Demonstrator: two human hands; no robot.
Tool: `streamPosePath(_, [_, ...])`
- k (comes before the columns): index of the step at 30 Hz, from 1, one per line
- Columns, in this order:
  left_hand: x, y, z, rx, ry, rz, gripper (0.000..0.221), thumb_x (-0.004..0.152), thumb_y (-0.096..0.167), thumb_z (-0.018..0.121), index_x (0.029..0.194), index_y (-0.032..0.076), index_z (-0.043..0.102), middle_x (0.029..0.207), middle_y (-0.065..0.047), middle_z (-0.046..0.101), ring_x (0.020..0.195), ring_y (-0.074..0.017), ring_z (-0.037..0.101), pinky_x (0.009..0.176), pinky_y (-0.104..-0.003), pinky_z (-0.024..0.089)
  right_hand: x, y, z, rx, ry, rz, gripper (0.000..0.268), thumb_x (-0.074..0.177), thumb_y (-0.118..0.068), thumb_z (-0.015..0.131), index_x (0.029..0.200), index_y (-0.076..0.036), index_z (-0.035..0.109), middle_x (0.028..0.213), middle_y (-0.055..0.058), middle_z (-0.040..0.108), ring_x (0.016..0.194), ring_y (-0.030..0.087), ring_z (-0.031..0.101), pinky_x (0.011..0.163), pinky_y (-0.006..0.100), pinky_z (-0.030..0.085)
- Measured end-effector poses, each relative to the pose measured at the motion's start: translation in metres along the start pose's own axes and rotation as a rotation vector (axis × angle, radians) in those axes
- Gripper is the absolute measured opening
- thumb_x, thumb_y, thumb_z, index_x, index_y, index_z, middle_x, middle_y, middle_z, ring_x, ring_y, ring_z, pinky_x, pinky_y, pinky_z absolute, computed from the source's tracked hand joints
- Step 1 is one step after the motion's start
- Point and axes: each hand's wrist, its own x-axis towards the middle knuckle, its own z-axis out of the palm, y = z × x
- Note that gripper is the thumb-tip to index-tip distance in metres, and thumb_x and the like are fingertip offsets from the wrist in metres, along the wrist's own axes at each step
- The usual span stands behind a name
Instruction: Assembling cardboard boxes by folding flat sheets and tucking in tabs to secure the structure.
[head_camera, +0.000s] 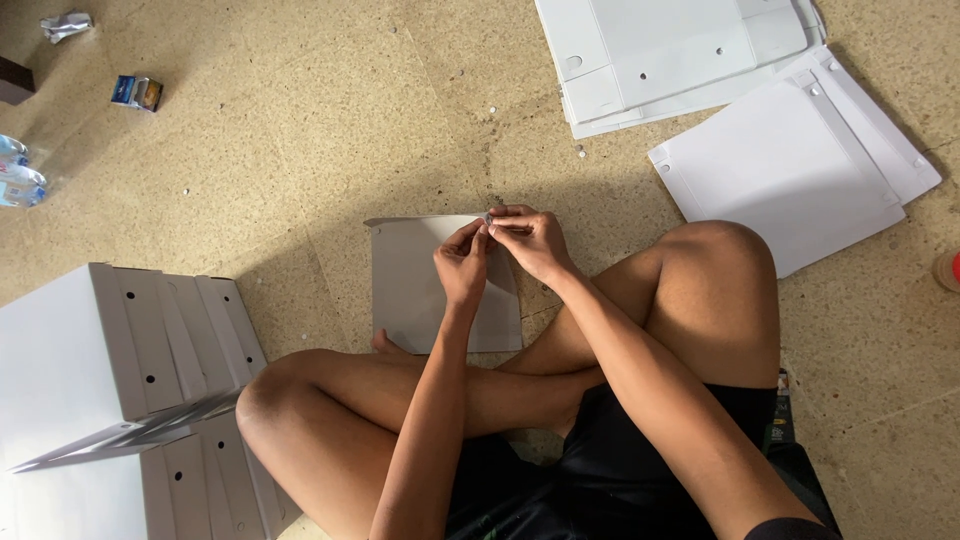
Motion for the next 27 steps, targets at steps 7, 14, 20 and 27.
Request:
streamPosePath(7, [0.015,-0.026,-0.002,0.094,-0.052,-0.021,0.019,0.092,0.013,0.075,0.108,0.002,0.077,0.092,-0.017,0.076,0.080,-0.0189,0.074,0.070,-0.033,0.060,-0.014,0.003,0.002,-0.373,0.039,-0.210,0.022,0.079,-0.004,0.076,0.101,-0.001,0.078,0.108,0.019,0.074,0.097,0.033,0.073,0.081,0.036,0.061])
streamPosePath(14, [0.039,-0.031,0.001,0.356,-0.148,-0.167,0.016,0.086,0.017,0.072,0.096,0.009,0.081,0.076,-0.009,0.076,0.069,-0.0198,0.073,0.065,-0.035,0.057,-0.006,0.012,0.002,-0.387,0.111,0.064,0.023,0.086,-0.013,0.075,0.109,-0.011,0.077,0.094,0.013,0.076,0.090,0.028,0.074,0.073,0.038,0.060])
streamPosePath(20, [0.048,-0.023,0.010,0.566,-0.191,-0.102,0.012,0.083,0.019,0.076,0.092,0.015,0.082,0.079,-0.006,0.077,0.079,-0.0235,0.075,0.070,-0.037,0.059,0.001,0.029,-0.002,-0.497,0.094,0.087,0.013,0.091,-0.008,0.065,0.098,-0.005,0.076,0.086,0.019,0.074,0.084,0.035,0.073,0.072,0.041,0.058])
streamPosePath(27, [0.046,-0.020,0.014,0.452,-0.146,-0.240,0.018,0.078,0.015,0.066,0.088,0.011,0.081,0.074,-0.011,0.074,0.072,-0.0211,0.069,0.065,-0.038,0.053,0.000,0.012,0.000,-0.601,0.002,-0.009,0.017,0.089,-0.010,0.061,0.101,-0.005,0.073,0.080,0.020,0.069,0.081,0.041,0.071,0.069,0.046,0.059])
